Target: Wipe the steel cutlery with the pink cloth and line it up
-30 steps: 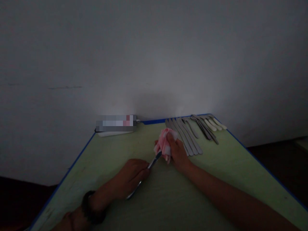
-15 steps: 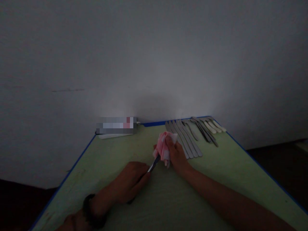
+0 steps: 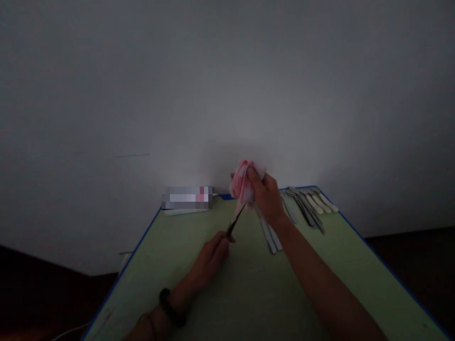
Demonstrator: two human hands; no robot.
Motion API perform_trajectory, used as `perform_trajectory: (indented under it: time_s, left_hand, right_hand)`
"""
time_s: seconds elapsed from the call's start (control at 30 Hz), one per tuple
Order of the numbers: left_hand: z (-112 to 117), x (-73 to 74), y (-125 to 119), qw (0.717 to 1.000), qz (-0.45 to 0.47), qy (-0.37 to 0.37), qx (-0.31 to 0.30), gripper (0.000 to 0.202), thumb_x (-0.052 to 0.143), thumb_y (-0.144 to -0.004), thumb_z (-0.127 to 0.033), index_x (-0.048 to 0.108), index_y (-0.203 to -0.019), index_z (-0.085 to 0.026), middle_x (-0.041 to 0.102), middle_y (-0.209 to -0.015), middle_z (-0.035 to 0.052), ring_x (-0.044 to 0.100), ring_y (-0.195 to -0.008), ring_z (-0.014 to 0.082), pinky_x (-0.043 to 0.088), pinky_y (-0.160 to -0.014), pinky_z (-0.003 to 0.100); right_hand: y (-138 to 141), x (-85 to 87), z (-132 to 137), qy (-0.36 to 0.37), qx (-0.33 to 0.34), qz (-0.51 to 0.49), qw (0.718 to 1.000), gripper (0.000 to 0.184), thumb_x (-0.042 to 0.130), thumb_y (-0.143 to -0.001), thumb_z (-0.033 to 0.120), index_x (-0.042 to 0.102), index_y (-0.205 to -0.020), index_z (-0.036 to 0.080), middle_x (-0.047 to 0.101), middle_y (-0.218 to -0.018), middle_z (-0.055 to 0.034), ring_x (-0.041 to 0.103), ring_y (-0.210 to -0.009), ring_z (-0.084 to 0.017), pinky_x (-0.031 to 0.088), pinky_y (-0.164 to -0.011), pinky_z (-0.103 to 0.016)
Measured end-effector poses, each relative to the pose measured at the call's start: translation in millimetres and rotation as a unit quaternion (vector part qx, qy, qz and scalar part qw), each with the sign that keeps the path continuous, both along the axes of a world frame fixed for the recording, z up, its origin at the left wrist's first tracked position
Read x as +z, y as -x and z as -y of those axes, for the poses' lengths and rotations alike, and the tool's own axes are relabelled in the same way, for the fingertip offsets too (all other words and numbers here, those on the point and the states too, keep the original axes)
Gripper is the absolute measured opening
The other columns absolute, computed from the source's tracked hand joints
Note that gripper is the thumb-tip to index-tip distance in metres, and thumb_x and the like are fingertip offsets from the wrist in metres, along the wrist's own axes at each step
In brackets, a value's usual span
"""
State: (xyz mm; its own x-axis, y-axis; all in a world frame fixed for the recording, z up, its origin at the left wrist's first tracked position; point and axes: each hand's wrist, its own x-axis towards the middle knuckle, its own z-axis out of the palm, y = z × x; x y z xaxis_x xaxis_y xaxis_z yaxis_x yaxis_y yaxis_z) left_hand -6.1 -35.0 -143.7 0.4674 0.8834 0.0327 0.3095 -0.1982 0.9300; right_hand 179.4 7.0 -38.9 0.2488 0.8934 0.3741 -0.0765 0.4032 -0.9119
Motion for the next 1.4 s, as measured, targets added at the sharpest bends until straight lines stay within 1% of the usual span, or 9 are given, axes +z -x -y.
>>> perform_trajectory:
  time_s: [0.13,0.23,0.47,0.67,0.77,0.9,1.03,1.2,1.4]
  left_hand:
    - [-5.9,1.9,-1.9,0.999,-0.005,0.044,-0.016,0.037,0.033,-0.096,-0.049,0.052,-0.102,-0.018,0.037,-0.06,-0.0067,0.036,-0.054,0.01,0.029,-0.052,0.021]
    - [-9.8,3.1,-2.0,0.998,-0.021,0.062,-0.024,0.038,0.035,-0.095,-0.051,0.053,-0.1,-0.018,0.037,-0.062,-0.0063,0.037,-0.055,0.0101,0.028,-0.053,0.021]
    - [-10.8,-3.6,-11.7,0.999,-0.007,0.03,-0.018,0.041,0.033,-0.095,-0.052,0.054,-0.093,-0.017,0.036,-0.058,-0.0067,0.033,-0.053,0.0098,0.026,-0.053,0.022]
    - [-14.5,-4.7,-10.4,0.996,0.001,0.049,0.069,0.047,0.035,-0.091,-0.059,0.051,-0.075,-0.017,0.043,-0.06,-0.0034,0.039,-0.057,0.0117,0.028,-0.054,0.023]
    - [-18.8,-2.6,-7.5,0.995,-0.009,0.039,0.097,0.048,0.038,-0.089,-0.061,0.05,-0.071,-0.018,0.046,-0.063,-0.0018,0.04,-0.059,0.0131,0.031,-0.056,0.025]
    - [-20.2,2.3,-6.1,0.996,-0.046,0.044,0.061,0.05,0.036,-0.089,-0.062,0.05,-0.07,-0.019,0.046,-0.063,-0.0014,0.043,-0.061,0.0147,0.035,-0.059,0.026]
    - [-14.7,4.4,-2.5,0.994,-0.079,0.068,0.043,0.049,0.038,-0.088,-0.064,0.056,-0.076,-0.019,0.055,-0.072,0.0021,0.049,-0.071,0.0182,0.038,-0.066,0.028]
    - [-9.0,5.3,1.8,0.992,-0.079,0.094,-0.029,0.046,0.036,-0.091,-0.059,0.055,-0.077,-0.02,0.056,-0.075,0.0012,0.049,-0.074,0.0171,0.038,-0.07,0.027]
    - [-12.7,3.7,-2.8,0.992,-0.047,0.109,-0.035,0.049,0.039,-0.089,-0.062,0.047,-0.068,-0.019,0.044,-0.062,-0.0025,0.039,-0.058,0.0127,0.03,-0.056,0.025]
  right_hand:
    - [-12.0,1.8,0.0,-0.03,-0.068,0.079,0.994,0.046,0.047,-0.089,0.055,0.068,-0.106,0.018,0.072,-0.085,-0.0065,0.064,-0.064,-0.015,0.047,-0.054,-0.023]
    - [-16.3,-2.8,2.7,-0.021,-0.072,0.08,0.994,0.044,0.048,-0.089,0.053,0.068,-0.108,0.019,0.073,-0.088,-0.0072,0.065,-0.07,-0.016,0.049,-0.061,-0.025]
    - [8.8,3.2,3.8,0.045,-0.056,-0.041,0.997,0.057,0.041,-0.089,0.061,0.07,-0.097,0.013,0.068,-0.068,-0.0059,0.049,-0.043,-0.01,0.035,-0.039,-0.021]
    - [38.7,-44.6,-3.1,0.082,-0.055,0.062,0.993,0.05,0.041,-0.091,0.056,0.066,-0.082,0.013,0.061,-0.062,-0.0035,0.052,-0.053,-0.012,0.036,-0.048,-0.022]
    - [39.1,-61.0,-6.8,0.111,-0.013,0.096,0.989,0.043,0.048,-0.089,0.053,0.065,-0.08,0.014,0.059,-0.062,-0.0023,0.051,-0.053,-0.012,0.034,-0.047,-0.022]
    - [24.2,-49.5,-9.9,0.126,0.039,-0.044,0.99,0.039,0.054,-0.084,0.052,0.065,-0.083,0.015,0.065,-0.068,-0.004,0.055,-0.054,-0.014,0.041,-0.048,-0.023]
    - [11.0,-20.5,-4.6,0.102,0.024,-0.262,0.959,0.032,0.055,-0.081,0.048,0.063,-0.087,0.017,0.069,-0.073,-0.0042,0.062,-0.055,-0.017,0.051,-0.052,-0.028]
    - [14.0,-7.7,4.3,0.071,-0.047,-0.223,0.971,0.049,0.044,-0.086,0.062,0.058,-0.07,0.018,0.061,-0.057,-0.0007,0.057,-0.045,-0.013,0.045,-0.044,-0.023]
    - [32.1,-30.0,4.6,0.094,-0.079,-0.146,0.982,0.055,0.039,-0.088,0.065,0.055,-0.066,0.017,0.059,-0.051,-0.0011,0.053,-0.041,-0.012,0.041,-0.042,-0.022]
